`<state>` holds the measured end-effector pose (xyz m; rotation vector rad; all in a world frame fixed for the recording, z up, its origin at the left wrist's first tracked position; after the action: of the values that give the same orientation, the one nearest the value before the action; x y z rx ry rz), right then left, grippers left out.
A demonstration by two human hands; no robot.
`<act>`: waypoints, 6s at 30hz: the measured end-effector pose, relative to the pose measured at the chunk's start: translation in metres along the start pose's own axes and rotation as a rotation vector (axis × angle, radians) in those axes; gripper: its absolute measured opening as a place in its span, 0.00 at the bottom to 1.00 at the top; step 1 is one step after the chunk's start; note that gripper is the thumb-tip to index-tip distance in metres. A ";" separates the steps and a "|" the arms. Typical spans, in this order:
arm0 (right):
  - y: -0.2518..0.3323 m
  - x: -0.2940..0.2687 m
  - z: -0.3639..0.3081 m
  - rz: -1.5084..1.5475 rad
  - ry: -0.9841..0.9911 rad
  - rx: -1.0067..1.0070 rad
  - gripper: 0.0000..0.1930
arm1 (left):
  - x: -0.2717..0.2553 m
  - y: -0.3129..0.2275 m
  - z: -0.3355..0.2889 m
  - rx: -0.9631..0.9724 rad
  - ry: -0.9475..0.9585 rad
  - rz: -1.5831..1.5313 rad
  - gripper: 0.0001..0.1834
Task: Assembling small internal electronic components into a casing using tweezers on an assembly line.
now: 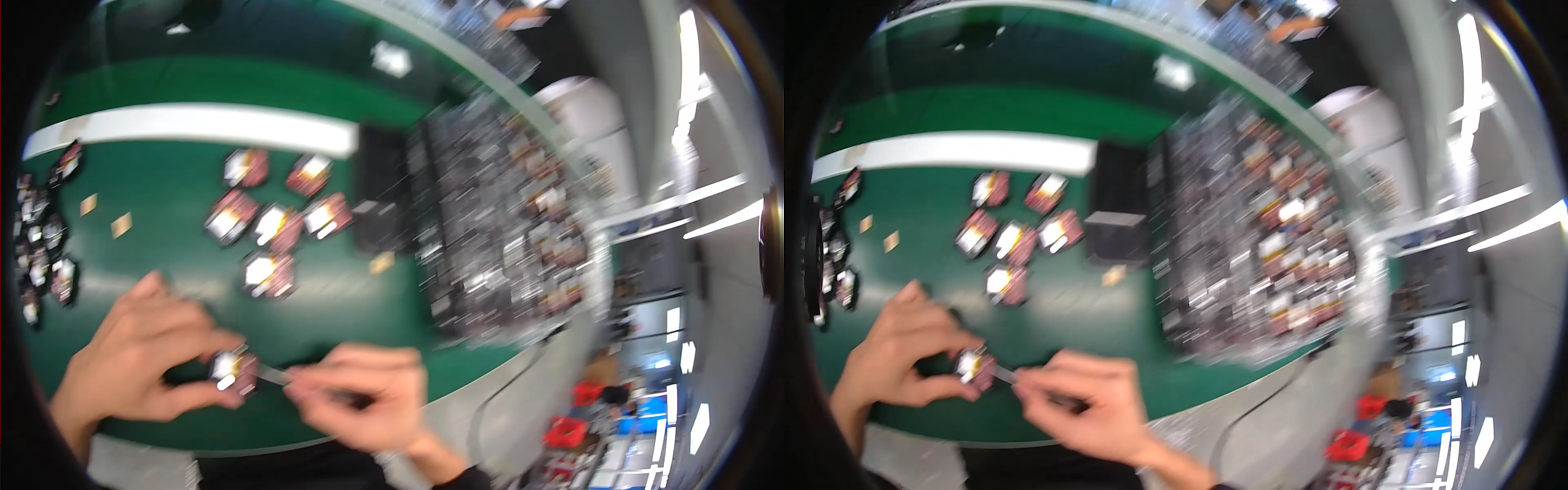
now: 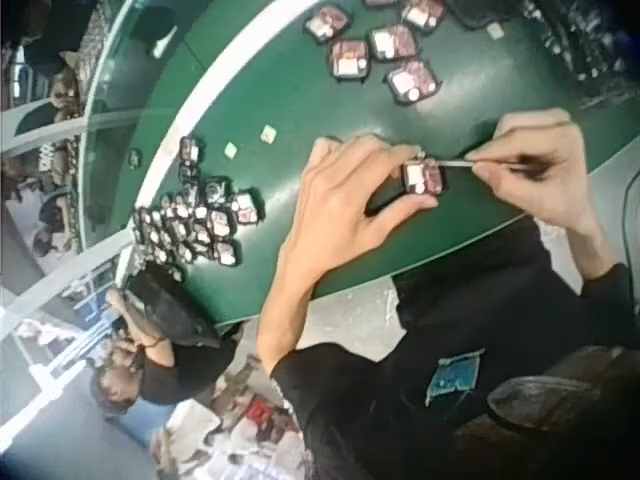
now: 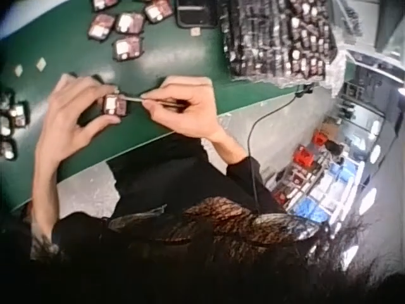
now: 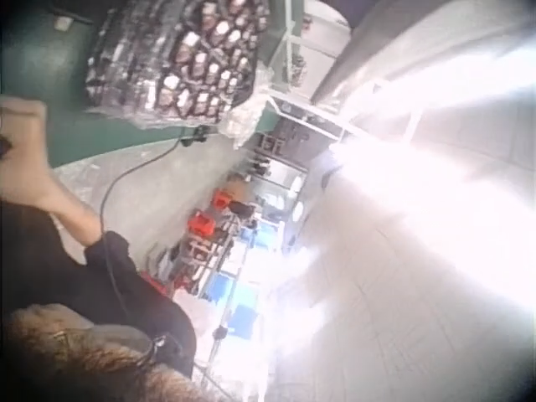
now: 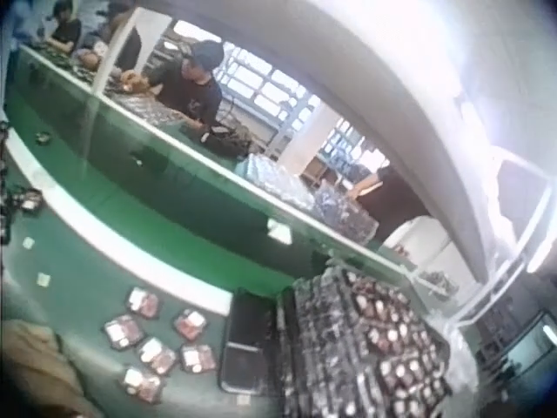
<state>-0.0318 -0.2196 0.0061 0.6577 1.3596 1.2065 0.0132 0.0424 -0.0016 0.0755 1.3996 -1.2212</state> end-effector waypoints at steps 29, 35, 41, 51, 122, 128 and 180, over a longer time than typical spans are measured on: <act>-0.007 0.017 0.000 -0.240 -0.152 -0.179 0.12 | 0.001 0.001 0.009 -0.080 0.087 -0.026 0.36; -0.008 0.023 -0.002 -0.276 -0.194 -0.301 0.14 | 0.001 0.001 0.009 -0.068 0.097 -0.005 0.35; -0.009 0.026 -0.002 -0.308 -0.201 -0.354 0.14 | 0.000 0.004 0.010 -0.054 0.106 -0.028 0.35; -0.008 0.019 0.002 -0.164 -0.100 -0.223 0.11 | -0.006 0.013 0.008 -0.018 0.188 -0.166 0.35; -0.009 -0.001 -0.020 0.073 -0.388 -0.128 0.09 | -0.012 0.004 0.030 0.079 -0.035 0.025 0.30; -0.019 0.001 -0.023 0.145 -0.443 -0.070 0.10 | -0.013 0.022 0.079 0.183 -0.097 0.219 0.27; -0.007 0.016 -0.002 0.004 -0.032 -0.096 0.05 | 0.005 -0.019 -0.011 -0.086 0.019 -0.002 0.35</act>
<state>-0.0348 -0.2075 -0.0062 0.6100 1.2658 1.2516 -0.0087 0.0388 0.0026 0.0265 1.4675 -1.1628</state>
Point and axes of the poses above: each hand's wrist, its own z-axis towards the middle knuckle, its own x-axis out of the palm, y = z × x, the point moved 3 cm from there along z, towards the middle knuckle
